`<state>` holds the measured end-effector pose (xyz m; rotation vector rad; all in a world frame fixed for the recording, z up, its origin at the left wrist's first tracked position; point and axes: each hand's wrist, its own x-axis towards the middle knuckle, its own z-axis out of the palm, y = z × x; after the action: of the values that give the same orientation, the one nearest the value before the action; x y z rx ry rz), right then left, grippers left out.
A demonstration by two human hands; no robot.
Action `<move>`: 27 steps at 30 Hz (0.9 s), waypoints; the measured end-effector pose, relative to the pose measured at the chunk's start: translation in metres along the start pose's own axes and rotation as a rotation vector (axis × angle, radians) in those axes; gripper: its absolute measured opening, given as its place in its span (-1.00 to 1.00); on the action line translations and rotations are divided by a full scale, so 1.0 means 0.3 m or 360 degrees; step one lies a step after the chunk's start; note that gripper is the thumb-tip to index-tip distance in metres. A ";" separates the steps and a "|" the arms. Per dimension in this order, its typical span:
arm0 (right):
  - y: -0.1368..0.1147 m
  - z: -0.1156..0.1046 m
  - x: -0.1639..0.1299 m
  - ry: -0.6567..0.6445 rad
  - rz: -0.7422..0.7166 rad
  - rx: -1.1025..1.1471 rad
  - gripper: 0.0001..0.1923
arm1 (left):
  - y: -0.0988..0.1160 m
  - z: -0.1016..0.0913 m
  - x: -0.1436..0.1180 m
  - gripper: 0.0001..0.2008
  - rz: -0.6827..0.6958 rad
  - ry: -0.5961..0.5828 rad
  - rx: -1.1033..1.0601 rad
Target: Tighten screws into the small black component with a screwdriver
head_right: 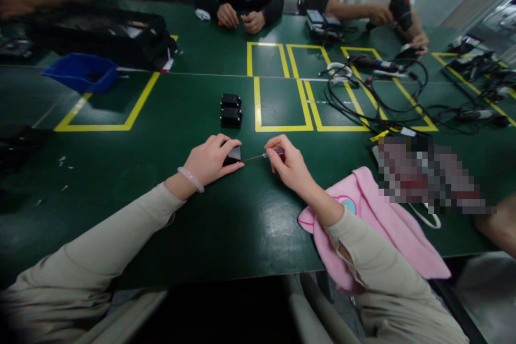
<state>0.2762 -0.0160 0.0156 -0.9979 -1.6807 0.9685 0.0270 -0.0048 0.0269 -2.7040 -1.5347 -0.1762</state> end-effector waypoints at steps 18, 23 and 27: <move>-0.008 -0.004 -0.002 -0.0020 0.0019 -0.0069 -0.72 | 0.000 -0.001 -0.002 -0.49 0.0009 0.0011 -0.0020; -0.009 -0.004 -0.003 -0.0025 0.0030 -0.0043 -0.79 | 0.000 0.001 -0.001 -0.49 0.0008 0.0013 -0.0001; -0.008 -0.002 -0.001 -0.0021 0.0028 -0.0020 -0.82 | 0.002 -0.002 0.000 -0.49 -0.0005 -0.0003 0.0003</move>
<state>0.2765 -0.0169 0.0178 -1.0182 -1.6932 0.9795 0.0274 -0.0050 0.0275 -2.7015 -1.5393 -0.1723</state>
